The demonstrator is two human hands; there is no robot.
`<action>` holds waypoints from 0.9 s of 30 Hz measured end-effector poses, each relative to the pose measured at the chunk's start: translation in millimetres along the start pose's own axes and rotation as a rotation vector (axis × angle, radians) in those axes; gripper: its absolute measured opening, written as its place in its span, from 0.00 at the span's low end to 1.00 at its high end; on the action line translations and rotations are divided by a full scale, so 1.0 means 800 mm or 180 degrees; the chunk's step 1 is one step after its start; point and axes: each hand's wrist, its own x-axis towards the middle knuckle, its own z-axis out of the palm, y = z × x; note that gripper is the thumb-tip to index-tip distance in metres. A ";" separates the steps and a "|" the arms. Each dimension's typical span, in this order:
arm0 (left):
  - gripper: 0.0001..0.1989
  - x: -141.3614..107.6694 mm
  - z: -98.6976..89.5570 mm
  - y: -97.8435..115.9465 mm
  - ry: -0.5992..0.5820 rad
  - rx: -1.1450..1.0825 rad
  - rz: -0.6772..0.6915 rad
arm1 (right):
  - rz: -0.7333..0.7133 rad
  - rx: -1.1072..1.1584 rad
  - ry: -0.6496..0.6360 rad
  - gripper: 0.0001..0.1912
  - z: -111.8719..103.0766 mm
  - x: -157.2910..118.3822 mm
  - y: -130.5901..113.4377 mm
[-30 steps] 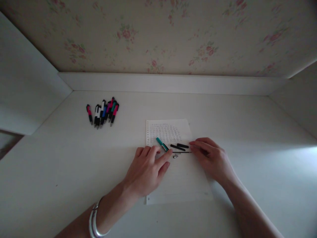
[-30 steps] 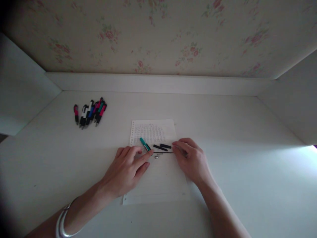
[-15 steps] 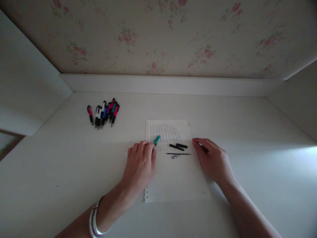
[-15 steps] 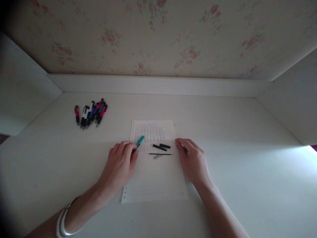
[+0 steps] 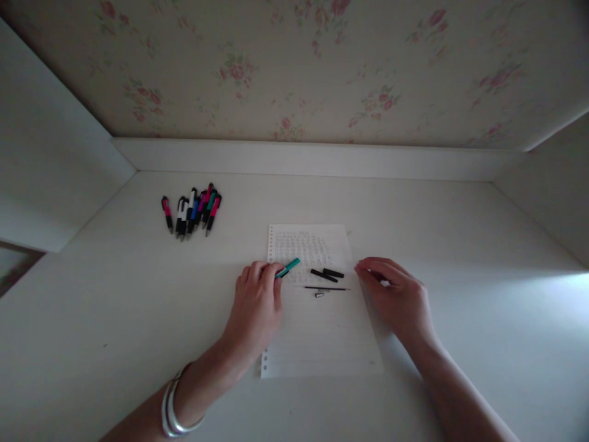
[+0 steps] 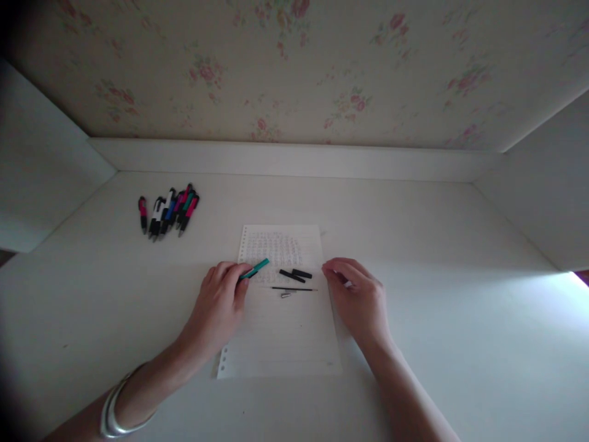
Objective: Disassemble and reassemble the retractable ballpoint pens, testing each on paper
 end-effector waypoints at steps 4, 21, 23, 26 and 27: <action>0.14 0.001 0.000 -0.005 0.0182 -0.0389 -0.0026 | -0.0049 0.0214 -0.0031 0.10 0.004 -0.001 -0.003; 0.12 -0.017 -0.021 0.046 -0.1543 -0.3105 -0.0635 | 0.0932 0.2155 -0.0307 0.07 0.001 -0.019 -0.027; 0.13 -0.014 -0.023 0.045 -0.1556 -0.3195 -0.0781 | 0.0922 0.2318 -0.0376 0.07 0.000 -0.023 -0.028; 0.14 -0.012 -0.025 0.044 -0.1613 -0.3175 -0.0776 | 0.0914 0.2540 -0.0419 0.08 0.001 -0.028 -0.028; 0.14 -0.011 -0.025 0.045 -0.1618 -0.3140 -0.0749 | 0.0922 0.2600 -0.0428 0.09 0.002 -0.029 -0.029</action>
